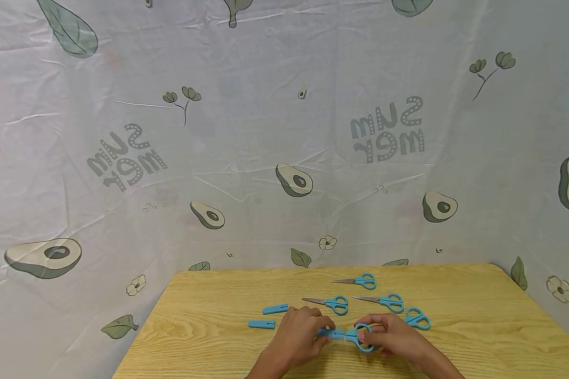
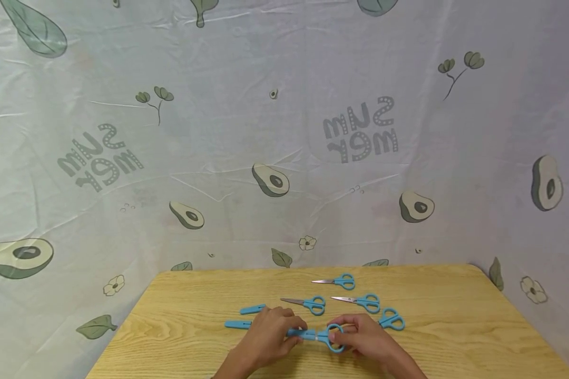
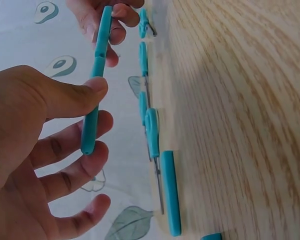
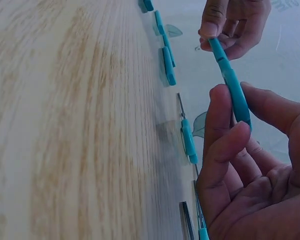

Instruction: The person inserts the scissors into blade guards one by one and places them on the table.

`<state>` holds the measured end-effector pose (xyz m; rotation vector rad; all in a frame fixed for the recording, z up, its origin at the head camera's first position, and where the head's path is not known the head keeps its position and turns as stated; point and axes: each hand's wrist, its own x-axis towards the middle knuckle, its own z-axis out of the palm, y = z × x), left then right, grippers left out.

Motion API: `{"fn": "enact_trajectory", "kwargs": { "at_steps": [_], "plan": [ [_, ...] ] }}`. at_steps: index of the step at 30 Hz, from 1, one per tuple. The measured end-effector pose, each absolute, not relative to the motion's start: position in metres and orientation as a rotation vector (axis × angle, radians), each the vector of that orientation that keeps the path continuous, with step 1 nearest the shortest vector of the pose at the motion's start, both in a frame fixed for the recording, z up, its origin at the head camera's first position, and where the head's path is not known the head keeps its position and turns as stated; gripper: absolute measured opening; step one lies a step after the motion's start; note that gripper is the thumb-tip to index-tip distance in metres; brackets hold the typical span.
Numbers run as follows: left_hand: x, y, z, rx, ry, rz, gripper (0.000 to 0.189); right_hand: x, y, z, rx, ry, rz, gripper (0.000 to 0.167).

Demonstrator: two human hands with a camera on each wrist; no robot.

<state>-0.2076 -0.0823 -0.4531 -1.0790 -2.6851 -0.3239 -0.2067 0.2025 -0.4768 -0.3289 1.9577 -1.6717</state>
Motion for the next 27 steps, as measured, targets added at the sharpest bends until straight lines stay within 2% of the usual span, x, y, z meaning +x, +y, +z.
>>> {"fn": "enact_trajectory", "kwargs": {
  "at_steps": [11,27],
  "plan": [
    [-0.207,-0.087,-0.457,-1.156,-2.703,-0.341,0.015,-0.194,0.205,-0.477,-0.277,1.942,-1.680,0.054],
    [-0.203,-0.089,-0.461,-1.155,-2.716,-0.312,0.016,-0.189,0.211,-0.482,-0.399,1.794,-1.760,0.050]
  ]
}}
